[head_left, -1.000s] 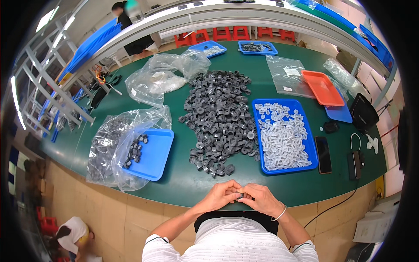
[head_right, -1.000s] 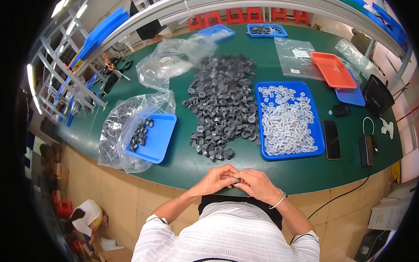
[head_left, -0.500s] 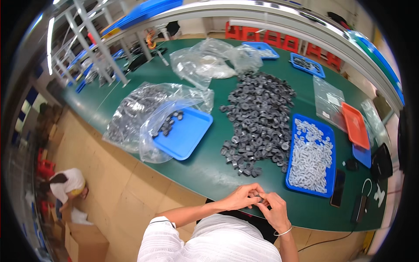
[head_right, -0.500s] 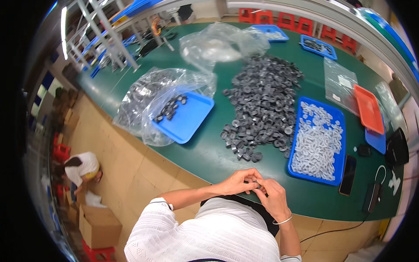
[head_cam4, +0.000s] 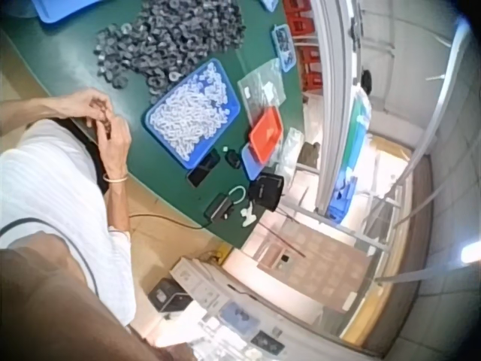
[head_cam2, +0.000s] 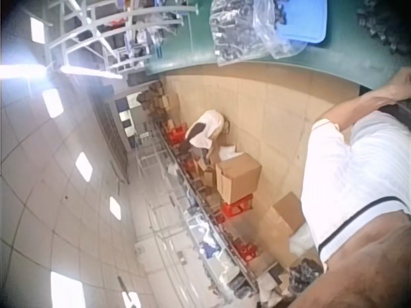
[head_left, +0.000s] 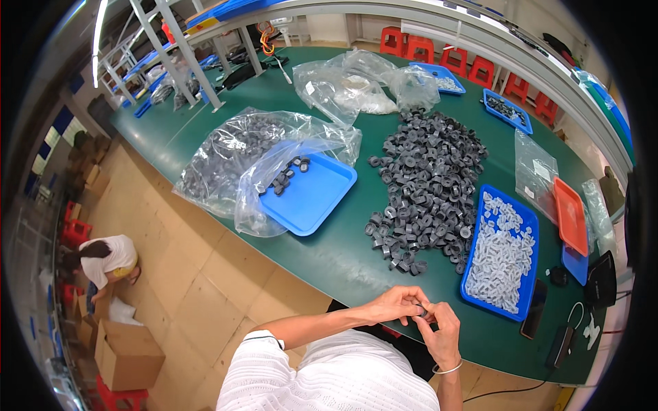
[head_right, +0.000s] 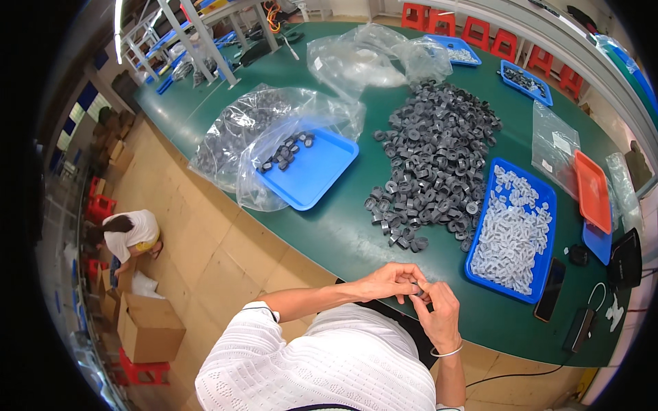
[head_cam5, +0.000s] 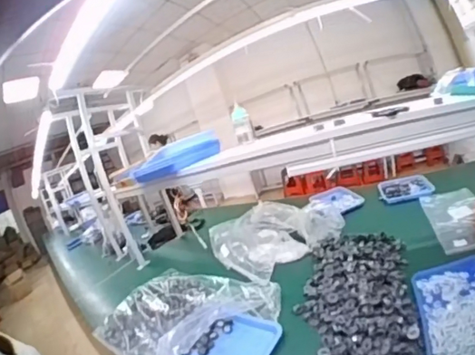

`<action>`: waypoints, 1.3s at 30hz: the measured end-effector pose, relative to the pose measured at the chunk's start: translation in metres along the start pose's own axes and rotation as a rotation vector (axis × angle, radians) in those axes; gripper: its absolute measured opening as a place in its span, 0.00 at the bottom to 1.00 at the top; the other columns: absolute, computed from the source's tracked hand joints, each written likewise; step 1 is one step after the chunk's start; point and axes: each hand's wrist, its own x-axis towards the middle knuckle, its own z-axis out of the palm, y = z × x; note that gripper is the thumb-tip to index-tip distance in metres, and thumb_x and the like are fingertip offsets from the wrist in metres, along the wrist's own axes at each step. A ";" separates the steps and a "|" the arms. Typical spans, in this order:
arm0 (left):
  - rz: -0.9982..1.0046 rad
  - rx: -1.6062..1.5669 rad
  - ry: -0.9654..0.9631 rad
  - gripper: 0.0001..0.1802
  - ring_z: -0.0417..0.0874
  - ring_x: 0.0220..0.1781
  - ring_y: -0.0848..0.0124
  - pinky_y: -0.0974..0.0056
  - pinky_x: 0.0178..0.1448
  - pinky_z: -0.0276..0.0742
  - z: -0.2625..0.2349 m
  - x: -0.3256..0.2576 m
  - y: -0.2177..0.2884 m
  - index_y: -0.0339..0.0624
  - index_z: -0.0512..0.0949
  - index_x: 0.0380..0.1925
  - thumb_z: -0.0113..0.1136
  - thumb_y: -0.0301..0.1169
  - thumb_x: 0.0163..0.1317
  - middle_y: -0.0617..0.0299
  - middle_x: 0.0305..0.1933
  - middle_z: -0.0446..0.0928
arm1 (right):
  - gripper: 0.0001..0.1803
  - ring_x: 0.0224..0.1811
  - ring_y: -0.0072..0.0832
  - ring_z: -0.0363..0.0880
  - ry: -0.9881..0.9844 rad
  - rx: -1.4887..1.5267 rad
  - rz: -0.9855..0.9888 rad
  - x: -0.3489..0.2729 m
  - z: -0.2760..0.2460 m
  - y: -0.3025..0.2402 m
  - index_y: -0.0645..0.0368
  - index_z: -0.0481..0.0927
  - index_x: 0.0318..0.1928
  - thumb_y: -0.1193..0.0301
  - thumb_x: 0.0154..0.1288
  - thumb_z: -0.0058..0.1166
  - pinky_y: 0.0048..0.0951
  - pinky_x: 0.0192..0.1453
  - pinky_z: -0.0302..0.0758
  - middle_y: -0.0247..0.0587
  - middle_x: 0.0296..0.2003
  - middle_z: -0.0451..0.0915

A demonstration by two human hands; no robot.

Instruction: The person assembles small plastic components by picking up plastic clips and housings from trays on the table and fitting them together by hand.

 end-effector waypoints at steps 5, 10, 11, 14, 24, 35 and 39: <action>-0.031 0.081 0.022 0.12 0.79 0.38 0.78 0.73 0.34 0.75 0.002 0.005 -0.008 0.40 0.75 0.48 0.56 0.29 0.66 0.64 0.42 0.79 | 0.17 0.24 0.32 0.74 -0.014 -0.099 -0.030 -0.004 0.003 0.004 0.65 0.78 0.40 0.82 0.48 0.67 0.30 0.27 0.72 0.43 0.25 0.74; 0.088 0.012 0.151 0.13 0.79 0.37 0.78 0.73 0.33 0.75 0.021 -0.006 0.007 0.37 0.72 0.50 0.55 0.28 0.68 0.65 0.35 0.75 | 0.10 0.23 0.19 0.75 0.045 0.364 0.368 -0.006 0.004 0.017 0.67 0.78 0.40 0.80 0.57 0.62 0.22 0.27 0.73 0.38 0.26 0.77; 0.168 -0.060 0.183 0.13 0.79 0.38 0.78 0.74 0.33 0.75 0.024 -0.008 0.009 0.36 0.71 0.51 0.54 0.28 0.68 0.64 0.35 0.75 | 0.08 0.23 0.17 0.75 0.081 0.482 0.454 -0.007 0.005 0.020 0.67 0.78 0.40 0.80 0.60 0.60 0.21 0.27 0.73 0.37 0.26 0.77; 0.169 -0.047 0.191 0.13 0.80 0.32 0.77 0.73 0.31 0.75 0.028 -0.005 0.001 0.34 0.70 0.50 0.55 0.28 0.69 0.62 0.30 0.77 | 0.06 0.24 0.17 0.75 0.078 0.577 0.471 -0.017 0.004 0.028 0.68 0.77 0.39 0.78 0.64 0.57 0.20 0.28 0.74 0.36 0.27 0.78; -0.086 -0.416 0.231 0.10 0.76 0.20 0.77 0.74 0.22 0.72 0.011 0.007 0.011 0.43 0.71 0.35 0.55 0.37 0.70 0.64 0.22 0.75 | 0.12 0.29 0.19 0.80 0.169 0.449 0.405 0.007 0.006 0.018 0.67 0.78 0.46 0.79 0.61 0.56 0.23 0.31 0.78 0.42 0.29 0.82; -0.042 -0.299 0.303 0.09 0.73 0.19 0.78 0.74 0.21 0.69 0.034 0.007 -0.006 0.42 0.71 0.35 0.58 0.35 0.69 0.65 0.20 0.74 | 0.09 0.27 0.23 0.81 0.104 0.245 0.413 -0.002 0.005 0.018 0.68 0.76 0.39 0.77 0.58 0.57 0.24 0.31 0.79 0.43 0.27 0.80; 0.090 -0.092 0.388 0.07 0.74 0.24 0.79 0.75 0.26 0.70 0.035 0.009 -0.013 0.40 0.72 0.34 0.60 0.30 0.66 0.65 0.27 0.76 | 0.08 0.28 0.24 0.82 0.137 0.157 0.399 -0.004 0.007 0.015 0.66 0.76 0.37 0.77 0.57 0.58 0.24 0.31 0.79 0.44 0.28 0.81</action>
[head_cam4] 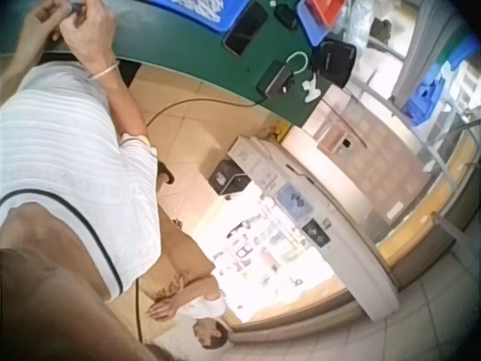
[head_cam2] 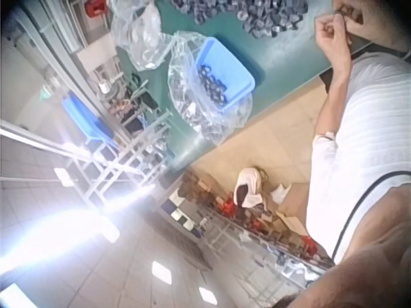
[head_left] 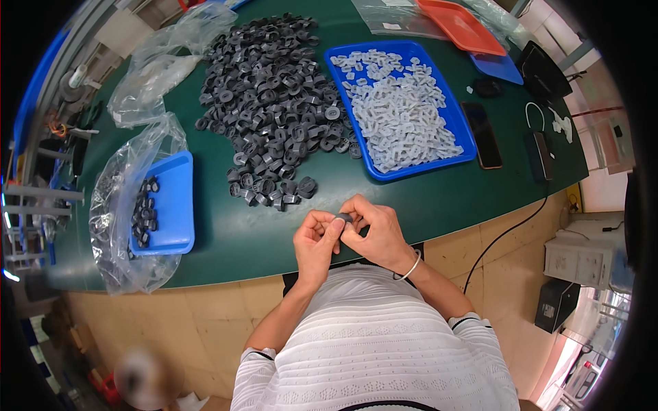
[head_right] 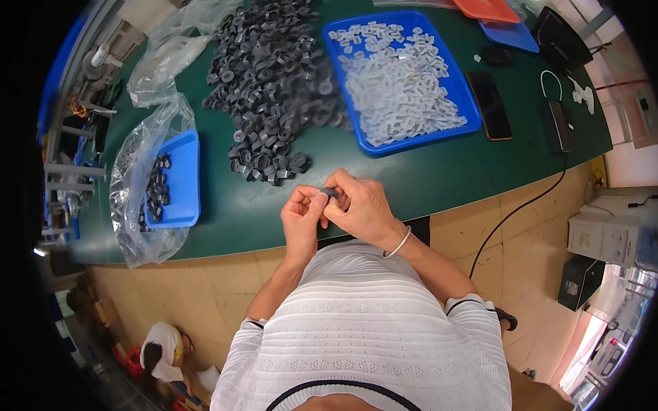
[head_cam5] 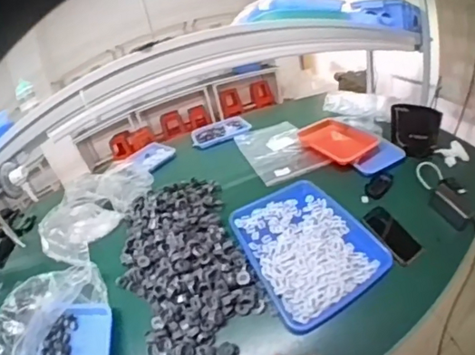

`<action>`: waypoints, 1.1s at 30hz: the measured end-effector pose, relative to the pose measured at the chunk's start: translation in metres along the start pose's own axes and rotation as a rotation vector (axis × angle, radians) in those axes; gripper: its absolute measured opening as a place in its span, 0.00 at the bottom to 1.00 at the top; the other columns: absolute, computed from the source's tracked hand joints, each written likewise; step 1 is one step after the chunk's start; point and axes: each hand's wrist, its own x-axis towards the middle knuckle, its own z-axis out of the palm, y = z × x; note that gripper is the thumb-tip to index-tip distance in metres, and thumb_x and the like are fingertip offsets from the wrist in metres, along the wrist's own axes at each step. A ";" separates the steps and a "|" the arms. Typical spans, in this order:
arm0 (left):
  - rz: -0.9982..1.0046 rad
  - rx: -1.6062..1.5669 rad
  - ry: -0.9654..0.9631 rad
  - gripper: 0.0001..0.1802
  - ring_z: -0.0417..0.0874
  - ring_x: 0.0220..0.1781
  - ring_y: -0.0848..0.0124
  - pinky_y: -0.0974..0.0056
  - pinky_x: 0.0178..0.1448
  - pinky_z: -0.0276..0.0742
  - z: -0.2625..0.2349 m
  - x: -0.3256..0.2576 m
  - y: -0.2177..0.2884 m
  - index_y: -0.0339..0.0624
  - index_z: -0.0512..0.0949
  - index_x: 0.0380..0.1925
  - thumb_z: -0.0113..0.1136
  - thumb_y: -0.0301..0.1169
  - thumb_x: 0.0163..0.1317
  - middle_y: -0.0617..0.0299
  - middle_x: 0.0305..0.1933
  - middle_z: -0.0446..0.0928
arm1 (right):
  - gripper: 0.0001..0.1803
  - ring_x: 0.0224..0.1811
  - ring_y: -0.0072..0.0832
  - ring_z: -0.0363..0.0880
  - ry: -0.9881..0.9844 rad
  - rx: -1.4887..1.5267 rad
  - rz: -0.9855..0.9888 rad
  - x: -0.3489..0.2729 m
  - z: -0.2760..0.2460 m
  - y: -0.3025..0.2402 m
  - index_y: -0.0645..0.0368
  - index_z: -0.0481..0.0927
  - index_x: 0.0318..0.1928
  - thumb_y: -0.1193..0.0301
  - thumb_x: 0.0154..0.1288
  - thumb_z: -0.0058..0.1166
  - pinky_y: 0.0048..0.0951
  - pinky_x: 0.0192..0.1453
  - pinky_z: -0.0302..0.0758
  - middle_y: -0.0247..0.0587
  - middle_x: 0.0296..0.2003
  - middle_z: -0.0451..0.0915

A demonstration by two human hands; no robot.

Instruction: The person assembles small plastic components by picking up plastic clips and housings from trays on the table and fitting them together by hand.

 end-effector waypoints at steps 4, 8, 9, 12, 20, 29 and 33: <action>0.075 -0.118 -0.053 0.05 0.78 0.37 0.76 0.74 0.33 0.75 0.002 0.015 0.010 0.39 0.72 0.34 0.58 0.25 0.65 0.59 0.41 0.76 | 0.10 0.30 0.24 0.82 0.026 0.042 -0.109 0.001 -0.004 0.006 0.66 0.77 0.41 0.78 0.58 0.58 0.23 0.33 0.79 0.44 0.30 0.81; -0.150 -0.266 -0.209 0.00 0.78 0.33 0.73 0.71 0.27 0.73 -0.010 0.050 0.037 0.43 0.73 0.35 0.53 0.25 0.66 0.62 0.38 0.77 | 0.11 0.35 0.39 0.80 0.208 -0.141 -0.235 0.022 -0.052 0.014 0.62 0.82 0.43 0.74 0.59 0.58 0.34 0.43 0.75 0.45 0.32 0.82; -0.167 0.012 -0.105 0.02 0.76 0.26 0.71 0.69 0.25 0.70 -0.004 0.059 0.039 0.43 0.74 0.36 0.55 0.25 0.63 0.62 0.33 0.76 | 0.08 0.36 0.42 0.79 0.242 -0.155 -0.165 0.028 -0.066 0.018 0.62 0.83 0.40 0.75 0.60 0.57 0.37 0.43 0.74 0.46 0.33 0.82; 0.577 0.981 -0.164 0.06 0.78 0.25 0.65 0.63 0.24 0.72 0.013 0.090 0.032 0.41 0.76 0.37 0.58 0.25 0.60 0.57 0.31 0.75 | 0.06 0.37 0.44 0.74 0.327 -0.519 -0.216 0.051 -0.088 0.035 0.60 0.83 0.37 0.75 0.58 0.58 0.39 0.39 0.71 0.42 0.30 0.77; 0.798 1.576 -0.169 0.03 0.82 0.31 0.58 0.54 0.26 0.76 0.025 0.099 0.021 0.41 0.71 0.31 0.55 0.25 0.58 0.55 0.33 0.70 | 0.11 0.39 0.37 0.72 0.276 -0.785 -0.261 0.070 -0.080 0.039 0.56 0.82 0.38 0.77 0.53 0.63 0.37 0.38 0.73 0.39 0.32 0.72; 0.557 1.319 -0.094 0.15 0.78 0.25 0.57 0.56 0.27 0.72 0.001 0.030 0.038 0.44 0.77 0.45 0.66 0.31 0.58 0.56 0.34 0.73 | 0.07 0.38 0.40 0.73 0.208 -0.597 -0.334 0.065 -0.083 0.032 0.60 0.77 0.33 0.79 0.53 0.61 0.37 0.41 0.71 0.41 0.32 0.74; 0.522 1.296 -0.162 0.20 0.76 0.24 0.62 0.58 0.27 0.72 -0.006 0.036 0.039 0.44 0.76 0.49 0.67 0.30 0.56 0.57 0.34 0.73 | 0.06 0.35 0.40 0.75 0.064 -0.282 -0.329 0.039 -0.055 0.017 0.62 0.78 0.34 0.79 0.55 0.60 0.34 0.40 0.72 0.43 0.30 0.76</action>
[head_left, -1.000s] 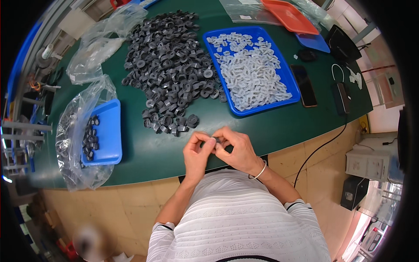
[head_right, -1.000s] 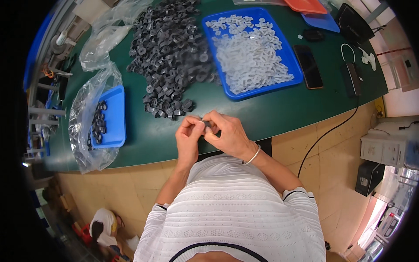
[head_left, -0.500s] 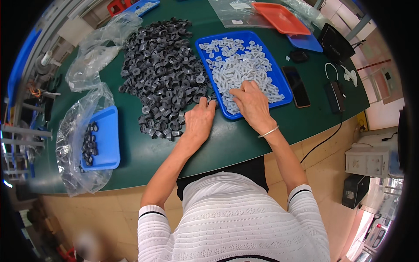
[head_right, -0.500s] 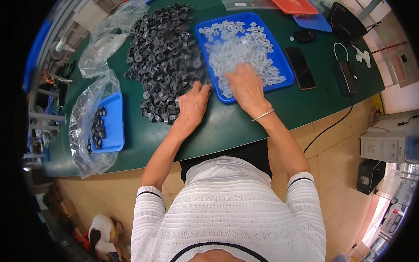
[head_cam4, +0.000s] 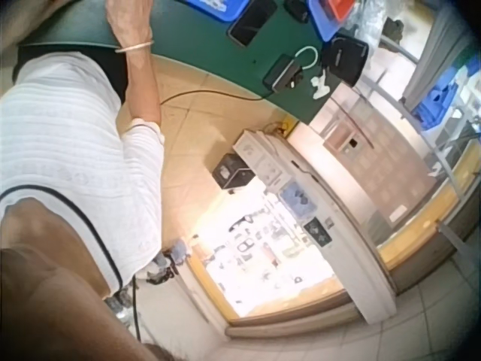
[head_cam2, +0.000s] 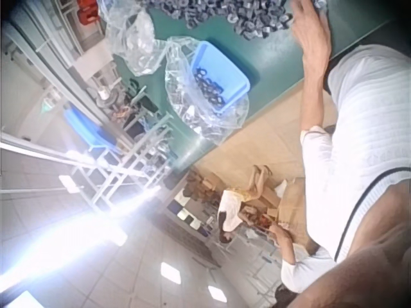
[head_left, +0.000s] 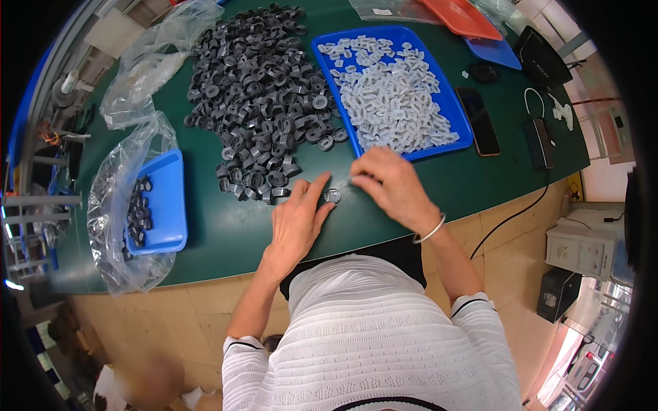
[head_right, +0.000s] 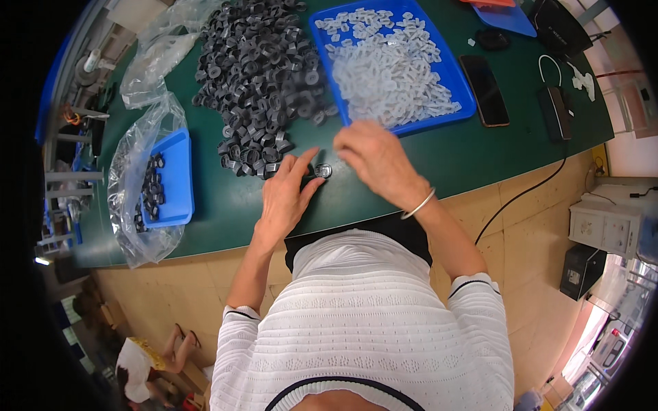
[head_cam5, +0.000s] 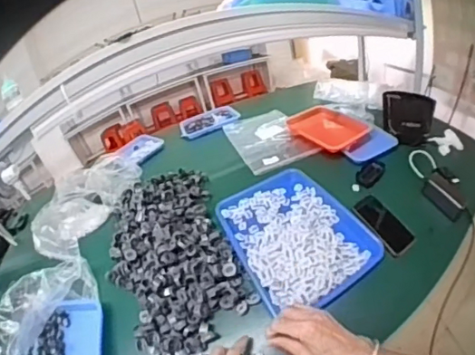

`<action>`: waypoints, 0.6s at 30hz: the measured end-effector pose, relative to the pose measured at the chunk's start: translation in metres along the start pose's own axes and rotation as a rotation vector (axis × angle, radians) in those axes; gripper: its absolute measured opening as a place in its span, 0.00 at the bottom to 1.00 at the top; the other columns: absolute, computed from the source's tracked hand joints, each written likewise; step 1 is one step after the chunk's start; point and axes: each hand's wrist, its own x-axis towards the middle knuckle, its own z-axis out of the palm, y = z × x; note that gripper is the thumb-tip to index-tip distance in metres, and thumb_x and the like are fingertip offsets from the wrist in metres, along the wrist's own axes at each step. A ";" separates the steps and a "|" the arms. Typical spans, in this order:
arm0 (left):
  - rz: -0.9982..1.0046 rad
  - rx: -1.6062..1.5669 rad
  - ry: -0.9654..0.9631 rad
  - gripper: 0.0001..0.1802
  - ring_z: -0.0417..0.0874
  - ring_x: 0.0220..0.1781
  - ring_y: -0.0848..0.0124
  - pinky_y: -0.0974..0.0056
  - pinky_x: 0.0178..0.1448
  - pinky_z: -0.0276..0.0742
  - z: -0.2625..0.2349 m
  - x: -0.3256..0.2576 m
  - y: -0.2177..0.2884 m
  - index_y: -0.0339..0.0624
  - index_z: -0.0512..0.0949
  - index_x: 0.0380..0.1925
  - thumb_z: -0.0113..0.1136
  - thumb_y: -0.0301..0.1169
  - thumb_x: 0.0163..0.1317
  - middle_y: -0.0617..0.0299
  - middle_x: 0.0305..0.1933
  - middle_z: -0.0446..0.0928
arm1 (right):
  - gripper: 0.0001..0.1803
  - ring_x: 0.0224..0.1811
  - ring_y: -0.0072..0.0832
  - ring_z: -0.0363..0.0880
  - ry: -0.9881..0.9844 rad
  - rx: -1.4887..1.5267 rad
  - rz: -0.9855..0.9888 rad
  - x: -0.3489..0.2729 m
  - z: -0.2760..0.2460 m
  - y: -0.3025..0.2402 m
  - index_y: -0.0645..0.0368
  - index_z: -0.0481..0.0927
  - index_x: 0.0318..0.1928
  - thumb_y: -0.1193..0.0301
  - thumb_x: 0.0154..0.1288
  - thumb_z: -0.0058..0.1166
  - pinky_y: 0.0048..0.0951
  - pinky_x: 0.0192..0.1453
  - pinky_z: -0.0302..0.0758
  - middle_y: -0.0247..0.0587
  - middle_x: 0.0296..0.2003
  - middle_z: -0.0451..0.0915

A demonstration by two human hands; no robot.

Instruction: The person assembles small plastic components by picking up plastic clips and housings from trays on the table and fitting them together by hand.

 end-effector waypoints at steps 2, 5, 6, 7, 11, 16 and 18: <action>0.052 0.022 -0.028 0.20 0.75 0.23 0.63 0.60 0.28 0.72 0.004 0.001 -0.003 0.43 0.76 0.49 0.68 0.29 0.56 0.58 0.34 0.73 | 0.06 0.34 0.37 0.75 -0.013 -0.010 0.021 -0.014 0.015 -0.002 0.63 0.78 0.35 0.79 0.55 0.61 0.32 0.39 0.72 0.42 0.30 0.76; 0.049 0.049 -0.114 0.19 0.80 0.29 0.54 0.54 0.31 0.76 0.008 -0.001 -0.006 0.42 0.75 0.49 0.66 0.31 0.57 0.55 0.38 0.73 | 0.06 0.31 0.24 0.75 0.006 0.332 0.399 -0.030 0.032 -0.004 0.63 0.80 0.37 0.80 0.57 0.61 0.24 0.36 0.73 0.37 0.30 0.77; -0.009 -0.042 -0.103 0.19 0.81 0.29 0.56 0.56 0.31 0.76 0.007 -0.003 -0.004 0.42 0.75 0.48 0.66 0.30 0.57 0.55 0.39 0.74 | 0.06 0.31 0.19 0.74 0.030 0.445 0.433 -0.033 0.037 -0.003 0.63 0.80 0.38 0.81 0.58 0.61 0.21 0.36 0.73 0.34 0.31 0.77; -0.068 -0.135 -0.090 0.18 0.81 0.30 0.57 0.57 0.32 0.77 0.008 -0.005 -0.001 0.41 0.75 0.48 0.66 0.29 0.57 0.55 0.40 0.76 | 0.06 0.31 0.14 0.73 0.053 0.556 0.466 -0.036 0.041 -0.004 0.64 0.80 0.38 0.81 0.59 0.61 0.17 0.35 0.72 0.32 0.32 0.77; -0.224 -0.419 -0.052 0.16 0.82 0.30 0.67 0.63 0.31 0.76 0.022 -0.013 0.006 0.40 0.74 0.46 0.64 0.25 0.58 0.56 0.43 0.79 | 0.06 0.33 0.13 0.73 0.046 0.604 0.472 -0.038 0.049 -0.007 0.65 0.80 0.37 0.81 0.59 0.61 0.15 0.35 0.71 0.30 0.33 0.77; -0.484 -1.207 -0.009 0.15 0.83 0.39 0.71 0.72 0.36 0.81 0.029 -0.020 0.005 0.33 0.73 0.50 0.60 0.23 0.63 0.54 0.46 0.79 | 0.06 0.31 0.17 0.78 0.112 0.724 0.574 -0.036 0.048 -0.012 0.66 0.79 0.37 0.79 0.60 0.61 0.20 0.33 0.75 0.37 0.29 0.80; -0.525 -1.242 -0.024 0.15 0.83 0.41 0.69 0.72 0.38 0.82 0.030 -0.021 0.002 0.32 0.73 0.51 0.59 0.22 0.64 0.54 0.46 0.79 | 0.05 0.31 0.18 0.79 0.109 0.674 0.560 -0.037 0.048 -0.011 0.67 0.79 0.37 0.79 0.60 0.60 0.21 0.33 0.76 0.38 0.29 0.80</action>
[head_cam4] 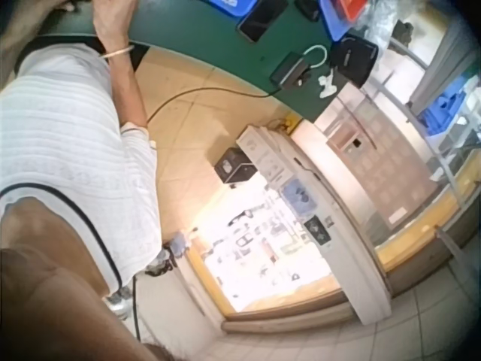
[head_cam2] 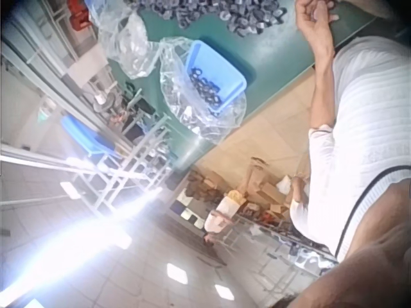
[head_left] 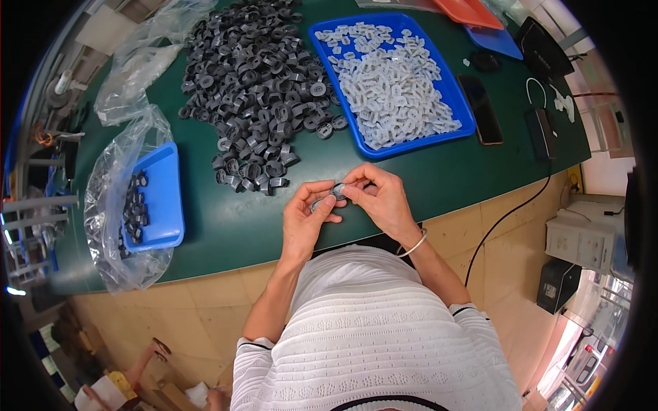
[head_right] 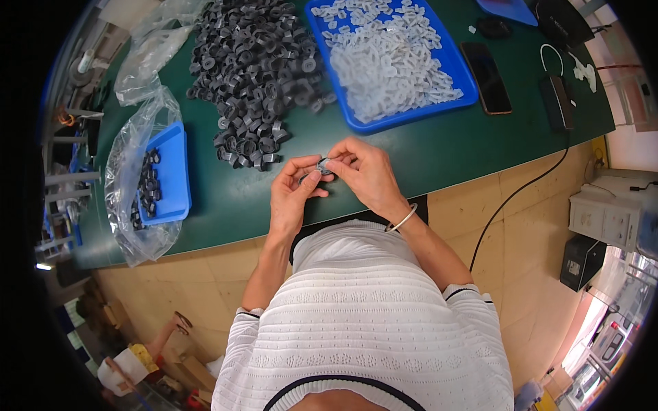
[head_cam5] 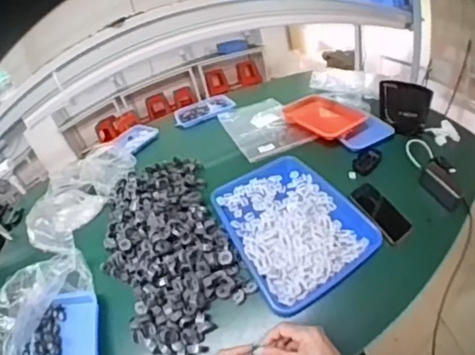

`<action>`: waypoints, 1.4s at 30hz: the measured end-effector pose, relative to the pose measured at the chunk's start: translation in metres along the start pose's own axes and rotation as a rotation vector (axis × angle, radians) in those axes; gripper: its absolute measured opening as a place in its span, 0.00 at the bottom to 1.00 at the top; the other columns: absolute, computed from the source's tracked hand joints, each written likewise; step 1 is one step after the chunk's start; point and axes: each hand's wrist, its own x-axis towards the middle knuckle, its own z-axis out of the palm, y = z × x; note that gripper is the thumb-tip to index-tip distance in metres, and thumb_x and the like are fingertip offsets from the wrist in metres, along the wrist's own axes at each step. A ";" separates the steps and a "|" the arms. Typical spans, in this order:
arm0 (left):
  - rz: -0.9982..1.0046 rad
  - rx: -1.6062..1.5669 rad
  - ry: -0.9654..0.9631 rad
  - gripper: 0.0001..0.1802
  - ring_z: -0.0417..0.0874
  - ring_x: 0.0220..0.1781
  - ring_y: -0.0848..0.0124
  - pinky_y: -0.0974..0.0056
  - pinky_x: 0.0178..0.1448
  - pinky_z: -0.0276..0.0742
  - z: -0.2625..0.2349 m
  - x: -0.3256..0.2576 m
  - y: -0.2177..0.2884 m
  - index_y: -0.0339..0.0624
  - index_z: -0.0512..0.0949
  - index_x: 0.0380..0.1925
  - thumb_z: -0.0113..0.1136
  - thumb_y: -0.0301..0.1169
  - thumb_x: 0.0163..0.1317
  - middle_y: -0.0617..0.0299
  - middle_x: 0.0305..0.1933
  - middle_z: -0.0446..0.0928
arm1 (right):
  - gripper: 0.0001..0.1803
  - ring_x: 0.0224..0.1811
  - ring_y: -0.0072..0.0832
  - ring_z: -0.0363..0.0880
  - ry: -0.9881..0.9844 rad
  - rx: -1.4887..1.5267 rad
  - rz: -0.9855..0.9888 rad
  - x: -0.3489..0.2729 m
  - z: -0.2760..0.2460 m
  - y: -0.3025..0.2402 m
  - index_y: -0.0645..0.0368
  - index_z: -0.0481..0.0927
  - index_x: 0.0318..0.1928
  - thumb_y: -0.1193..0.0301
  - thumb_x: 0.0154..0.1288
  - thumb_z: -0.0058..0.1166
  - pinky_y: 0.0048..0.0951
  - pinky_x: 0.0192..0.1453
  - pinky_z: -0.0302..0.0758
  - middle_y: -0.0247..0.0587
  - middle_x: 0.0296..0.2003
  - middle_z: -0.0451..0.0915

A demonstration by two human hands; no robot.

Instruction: The person assembles small plastic components by picking up plastic clips and housings from trays on the table and fitting them together by hand.

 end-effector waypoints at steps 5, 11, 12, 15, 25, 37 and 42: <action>-0.036 -0.047 0.012 0.15 0.84 0.46 0.66 0.71 0.40 0.83 0.000 -0.001 -0.002 0.32 0.73 0.51 0.58 0.23 0.65 0.54 0.46 0.78 | 0.04 0.30 0.15 0.75 0.002 -0.047 0.002 -0.001 -0.001 -0.006 0.67 0.79 0.35 0.80 0.61 0.60 0.17 0.31 0.74 0.34 0.31 0.79; 0.001 -0.070 0.052 0.15 0.84 0.46 0.65 0.70 0.41 0.84 0.004 0.000 -0.006 0.32 0.73 0.50 0.60 0.22 0.64 0.55 0.46 0.78 | 0.05 0.30 0.19 0.81 0.044 -0.083 -0.028 -0.002 0.000 -0.009 0.67 0.79 0.36 0.78 0.60 0.60 0.22 0.32 0.77 0.40 0.27 0.82; 0.004 -0.074 0.055 0.15 0.84 0.46 0.66 0.70 0.41 0.84 0.003 0.000 -0.007 0.32 0.73 0.50 0.60 0.21 0.64 0.55 0.46 0.77 | 0.05 0.29 0.19 0.80 0.048 -0.092 -0.034 -0.002 0.000 -0.008 0.66 0.79 0.36 0.78 0.60 0.60 0.22 0.32 0.77 0.40 0.27 0.82; 0.026 -0.063 0.069 0.16 0.83 0.45 0.68 0.70 0.42 0.84 0.004 -0.001 -0.008 0.32 0.73 0.51 0.60 0.21 0.63 0.55 0.47 0.77 | 0.04 0.29 0.17 0.77 0.023 -0.125 -0.042 -0.002 0.000 -0.007 0.66 0.79 0.35 0.79 0.60 0.60 0.20 0.30 0.75 0.37 0.28 0.81; 0.215 -0.040 0.166 0.15 0.79 0.40 0.76 0.71 0.45 0.81 0.021 -0.006 -0.005 0.30 0.73 0.48 0.59 0.17 0.61 0.56 0.44 0.77 | 0.06 0.29 0.18 0.74 -0.052 0.070 -0.091 0.010 -0.001 0.006 0.63 0.79 0.37 0.78 0.58 0.61 0.21 0.33 0.74 0.34 0.34 0.77; 0.362 0.236 0.291 0.13 0.77 0.39 0.81 0.77 0.41 0.72 0.025 -0.012 -0.019 0.32 0.76 0.46 0.61 0.18 0.60 0.61 0.39 0.80 | 0.08 0.36 0.17 0.75 -0.074 0.296 -0.081 0.008 0.011 0.012 0.66 0.80 0.41 0.82 0.60 0.53 0.19 0.37 0.75 0.33 0.35 0.76; 0.257 0.026 0.210 0.11 0.80 0.40 0.77 0.72 0.42 0.81 0.010 -0.001 -0.007 0.33 0.74 0.45 0.60 0.20 0.63 0.59 0.40 0.80 | 0.19 0.34 0.20 0.76 -0.257 -0.271 -0.255 0.017 -0.007 -0.003 0.60 0.80 0.51 0.80 0.58 0.61 0.22 0.35 0.74 0.36 0.36 0.77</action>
